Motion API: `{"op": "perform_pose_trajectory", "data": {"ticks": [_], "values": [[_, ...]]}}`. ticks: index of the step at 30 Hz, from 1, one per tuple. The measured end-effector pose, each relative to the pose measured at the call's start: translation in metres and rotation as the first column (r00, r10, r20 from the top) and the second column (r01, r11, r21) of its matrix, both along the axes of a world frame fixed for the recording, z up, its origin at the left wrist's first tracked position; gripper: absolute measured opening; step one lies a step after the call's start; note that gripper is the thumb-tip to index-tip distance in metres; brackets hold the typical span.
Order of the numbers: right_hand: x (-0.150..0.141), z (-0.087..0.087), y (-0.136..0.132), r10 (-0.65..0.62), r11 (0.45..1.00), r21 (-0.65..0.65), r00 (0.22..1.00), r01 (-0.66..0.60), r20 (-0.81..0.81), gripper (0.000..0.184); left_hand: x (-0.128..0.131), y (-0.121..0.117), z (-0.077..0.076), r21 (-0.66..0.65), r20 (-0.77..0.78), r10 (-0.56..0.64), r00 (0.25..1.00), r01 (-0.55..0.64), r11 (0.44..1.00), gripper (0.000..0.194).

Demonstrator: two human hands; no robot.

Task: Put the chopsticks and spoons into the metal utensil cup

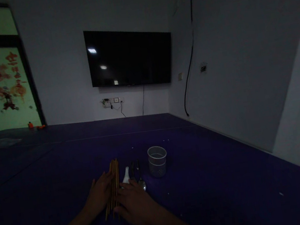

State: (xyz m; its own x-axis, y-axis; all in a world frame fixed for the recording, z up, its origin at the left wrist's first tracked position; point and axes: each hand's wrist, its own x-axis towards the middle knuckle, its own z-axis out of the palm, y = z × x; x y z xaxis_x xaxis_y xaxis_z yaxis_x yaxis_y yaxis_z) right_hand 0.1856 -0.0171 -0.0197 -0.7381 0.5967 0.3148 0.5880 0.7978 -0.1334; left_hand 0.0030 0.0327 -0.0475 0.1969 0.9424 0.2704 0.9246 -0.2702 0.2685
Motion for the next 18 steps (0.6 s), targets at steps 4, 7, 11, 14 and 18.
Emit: {"op": "perform_pose_trajectory", "data": {"ticks": [4, 7, 11, 14, 18], "values": [[0.0, -0.001, 0.0, 0.0, 1.0, 0.008, 1.0, 0.0, 0.004, 0.031, -0.002, 0.002, 0.0, -0.006, -0.002, -0.016, 1.0, 0.016, 1.0, 0.049], [0.0, 0.0, -0.001, 0.018, 1.0, -0.016, 1.0, -0.018, -0.002, 0.031, -0.003, 0.005, 0.0, -0.014, 0.013, -0.021, 1.0, 0.021, 1.0, 0.05], [-0.001, 0.004, -0.004, 0.031, 0.999, -0.03, 0.999, -0.031, -0.016, 0.032, -0.005, 0.01, 0.0, -0.036, 0.039, -0.04, 0.998, 0.041, 0.999, 0.049], [-0.001, 0.005, -0.005, 0.029, 0.999, -0.032, 0.999, -0.03, -0.02, 0.032, -0.007, 0.013, 0.0, -0.035, 0.035, -0.047, 0.998, 0.049, 0.998, 0.049], [-0.001, 0.004, -0.003, 0.042, 0.998, -0.041, 0.999, -0.042, 0.0, 0.033, -0.008, 0.017, -0.004, -0.04, 0.0, -0.041, 0.999, 0.041, 0.998, 0.049]]}}
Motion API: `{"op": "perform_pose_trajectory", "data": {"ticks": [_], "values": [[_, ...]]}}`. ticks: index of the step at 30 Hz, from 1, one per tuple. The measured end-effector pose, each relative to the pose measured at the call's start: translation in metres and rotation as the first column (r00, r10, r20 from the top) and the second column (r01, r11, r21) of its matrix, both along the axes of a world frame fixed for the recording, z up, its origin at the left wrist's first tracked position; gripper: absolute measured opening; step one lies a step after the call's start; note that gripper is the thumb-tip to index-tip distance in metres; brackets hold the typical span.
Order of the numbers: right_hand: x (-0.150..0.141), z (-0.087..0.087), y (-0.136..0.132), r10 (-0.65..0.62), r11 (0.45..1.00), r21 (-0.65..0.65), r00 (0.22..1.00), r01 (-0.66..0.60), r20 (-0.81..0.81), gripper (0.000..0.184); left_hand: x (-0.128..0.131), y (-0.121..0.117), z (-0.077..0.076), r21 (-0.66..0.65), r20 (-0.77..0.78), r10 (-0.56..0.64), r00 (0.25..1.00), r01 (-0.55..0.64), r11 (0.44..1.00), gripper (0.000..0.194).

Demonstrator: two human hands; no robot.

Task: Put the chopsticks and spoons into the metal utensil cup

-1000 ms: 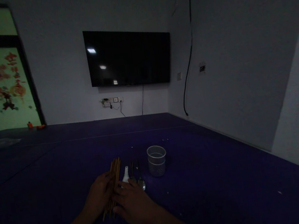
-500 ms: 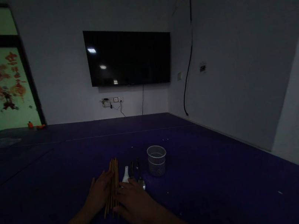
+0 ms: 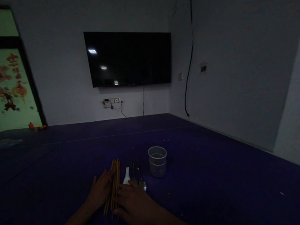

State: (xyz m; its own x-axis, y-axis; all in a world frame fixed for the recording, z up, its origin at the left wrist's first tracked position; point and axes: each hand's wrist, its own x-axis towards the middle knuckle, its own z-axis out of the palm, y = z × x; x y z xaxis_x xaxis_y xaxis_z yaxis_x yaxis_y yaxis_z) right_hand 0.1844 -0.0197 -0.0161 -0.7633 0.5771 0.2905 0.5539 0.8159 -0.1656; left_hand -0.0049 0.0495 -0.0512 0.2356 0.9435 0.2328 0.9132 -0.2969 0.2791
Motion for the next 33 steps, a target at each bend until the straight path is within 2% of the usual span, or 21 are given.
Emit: {"op": "perform_pose_trajectory", "data": {"ticks": [6, 22, 28, 33], "values": [[0.0008, -0.0047, 0.0033, 0.013, 1.0, -0.001, 1.0, -0.013, 0.008, 0.036, 0.0011, 0.0025, 0.0009, -0.022, -0.006, 0.015, 1.0, -0.015, 1.0, 0.049], [-0.0004, -0.0016, 0.0016, 0.006, 0.999, 0.034, 1.0, -0.007, 0.018, 0.035, 0.0058, -0.0039, 0.0043, 0.049, 0.034, -0.037, 0.999, 0.035, 0.998, 0.044], [-0.0003, -0.0032, 0.0019, 0.013, 0.999, 0.041, 1.0, -0.013, 0.009, 0.034, 0.0056, -0.0015, 0.0005, 0.06, 0.067, -0.038, 0.997, 0.034, 0.998, 0.044], [0.0003, -0.0065, 0.0034, 0.015, 0.999, 0.039, 1.0, -0.015, 0.02, 0.036, 0.0055, 0.0017, -0.0025, 0.114, 0.116, -0.142, 0.983, 0.129, 0.985, 0.039]]}}
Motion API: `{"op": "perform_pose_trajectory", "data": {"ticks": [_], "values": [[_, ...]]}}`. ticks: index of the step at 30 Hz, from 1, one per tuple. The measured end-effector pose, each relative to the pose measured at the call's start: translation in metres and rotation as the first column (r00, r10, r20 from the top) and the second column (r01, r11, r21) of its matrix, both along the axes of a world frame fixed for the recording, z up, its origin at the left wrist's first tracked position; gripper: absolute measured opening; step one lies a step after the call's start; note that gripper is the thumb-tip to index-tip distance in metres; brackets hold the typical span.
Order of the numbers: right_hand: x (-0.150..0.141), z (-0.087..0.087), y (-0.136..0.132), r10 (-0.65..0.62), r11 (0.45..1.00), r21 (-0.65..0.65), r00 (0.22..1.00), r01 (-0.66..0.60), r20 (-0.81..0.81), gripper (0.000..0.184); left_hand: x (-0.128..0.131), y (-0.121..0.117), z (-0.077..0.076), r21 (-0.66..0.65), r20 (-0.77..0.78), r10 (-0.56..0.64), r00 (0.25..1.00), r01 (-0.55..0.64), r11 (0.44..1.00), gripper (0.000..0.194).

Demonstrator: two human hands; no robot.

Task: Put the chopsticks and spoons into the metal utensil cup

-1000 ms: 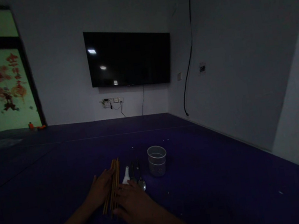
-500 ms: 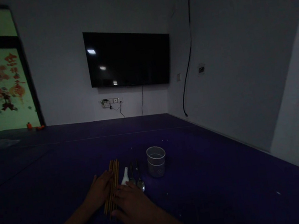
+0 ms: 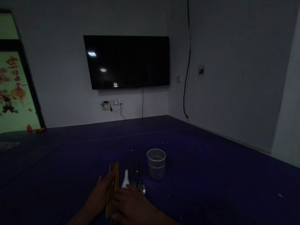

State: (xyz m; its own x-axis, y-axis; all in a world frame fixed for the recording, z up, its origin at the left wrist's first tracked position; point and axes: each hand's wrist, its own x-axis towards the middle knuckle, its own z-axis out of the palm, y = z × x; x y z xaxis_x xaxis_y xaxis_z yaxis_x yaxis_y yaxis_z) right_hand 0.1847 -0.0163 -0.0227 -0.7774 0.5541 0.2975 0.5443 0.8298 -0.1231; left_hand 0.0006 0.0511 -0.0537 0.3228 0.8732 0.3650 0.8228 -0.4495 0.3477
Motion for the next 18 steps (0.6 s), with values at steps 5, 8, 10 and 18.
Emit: {"op": "perform_pose_trajectory", "data": {"ticks": [5, 8, 10, 18], "values": [[0.0, 0.0, 0.0, -0.012, 1.0, -0.003, 1.0, 0.012, -0.001, 0.036, -0.001, -0.004, 0.001, 0.03, 0.01, -0.043, 0.999, 0.043, 0.999, 0.037], [-0.001, 0.0, 0.0, -0.003, 1.0, -0.011, 1.0, 0.003, -0.011, 0.035, -0.001, -0.006, 0.001, 0.039, 0.032, -0.05, 0.998, 0.049, 0.998, 0.038], [0.0, 0.0, 0.001, -0.001, 1.0, -0.01, 1.0, 0.001, -0.015, 0.035, -0.001, -0.007, 0.001, 0.044, 0.04, -0.052, 0.998, 0.05, 0.998, 0.038], [-0.001, 0.004, -0.002, -0.005, 1.0, 0.008, 1.0, 0.004, 0.004, 0.037, 0.001, -0.011, 0.005, 0.023, 0.003, -0.034, 0.999, 0.034, 0.999, 0.04]]}}
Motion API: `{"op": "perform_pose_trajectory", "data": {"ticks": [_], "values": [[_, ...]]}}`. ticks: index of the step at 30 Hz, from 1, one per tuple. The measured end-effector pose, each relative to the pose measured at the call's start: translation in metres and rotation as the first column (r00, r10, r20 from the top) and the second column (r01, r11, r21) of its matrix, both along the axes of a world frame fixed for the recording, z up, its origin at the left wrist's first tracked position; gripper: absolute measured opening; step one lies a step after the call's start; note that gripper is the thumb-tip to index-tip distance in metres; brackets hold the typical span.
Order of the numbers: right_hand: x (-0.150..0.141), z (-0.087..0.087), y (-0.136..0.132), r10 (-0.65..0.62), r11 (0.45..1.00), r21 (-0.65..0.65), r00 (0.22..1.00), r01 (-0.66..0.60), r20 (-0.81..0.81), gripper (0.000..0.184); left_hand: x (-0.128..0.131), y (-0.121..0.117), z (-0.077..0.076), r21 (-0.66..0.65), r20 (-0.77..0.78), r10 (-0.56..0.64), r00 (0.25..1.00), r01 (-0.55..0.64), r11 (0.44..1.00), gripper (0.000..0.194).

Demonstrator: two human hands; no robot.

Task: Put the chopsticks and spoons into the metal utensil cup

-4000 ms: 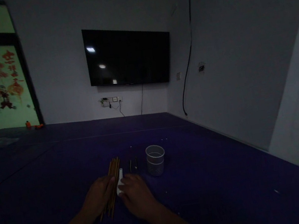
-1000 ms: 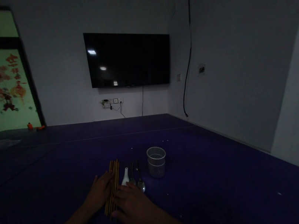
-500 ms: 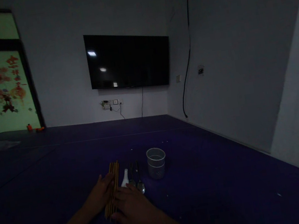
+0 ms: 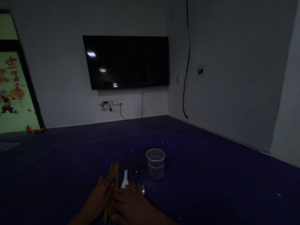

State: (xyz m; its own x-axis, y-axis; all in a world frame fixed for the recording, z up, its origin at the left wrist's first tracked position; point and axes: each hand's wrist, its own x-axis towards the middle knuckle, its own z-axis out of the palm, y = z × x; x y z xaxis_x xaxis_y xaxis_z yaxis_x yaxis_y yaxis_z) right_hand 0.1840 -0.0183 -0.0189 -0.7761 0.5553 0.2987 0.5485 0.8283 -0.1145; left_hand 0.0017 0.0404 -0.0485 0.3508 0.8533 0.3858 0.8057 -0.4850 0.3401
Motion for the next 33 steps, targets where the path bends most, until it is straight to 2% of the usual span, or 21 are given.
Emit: {"op": "perform_pose_trajectory", "data": {"ticks": [9, 17, 33], "values": [[-0.0002, -0.0035, 0.0015, 0.0, 1.0, 0.004, 1.0, 0.0, 0.001, 0.037, -0.0012, 0.0008, 0.0, -0.017, -0.086, 0.001, 0.996, -0.003, 1.0, 0.041], [-0.0004, -0.0014, 0.0007, 0.002, 1.0, -0.014, 1.0, -0.002, 0.004, 0.035, -0.0011, -0.0003, -0.0001, -0.015, -0.097, 0.002, 0.995, -0.004, 1.0, 0.044], [-0.0021, 0.0021, 0.0003, 0.01, 0.999, 0.047, 1.0, -0.011, 0.018, 0.032, -0.0013, -0.0007, 0.0006, -0.008, -0.086, -0.001, 0.996, 0.001, 1.0, 0.043]]}}
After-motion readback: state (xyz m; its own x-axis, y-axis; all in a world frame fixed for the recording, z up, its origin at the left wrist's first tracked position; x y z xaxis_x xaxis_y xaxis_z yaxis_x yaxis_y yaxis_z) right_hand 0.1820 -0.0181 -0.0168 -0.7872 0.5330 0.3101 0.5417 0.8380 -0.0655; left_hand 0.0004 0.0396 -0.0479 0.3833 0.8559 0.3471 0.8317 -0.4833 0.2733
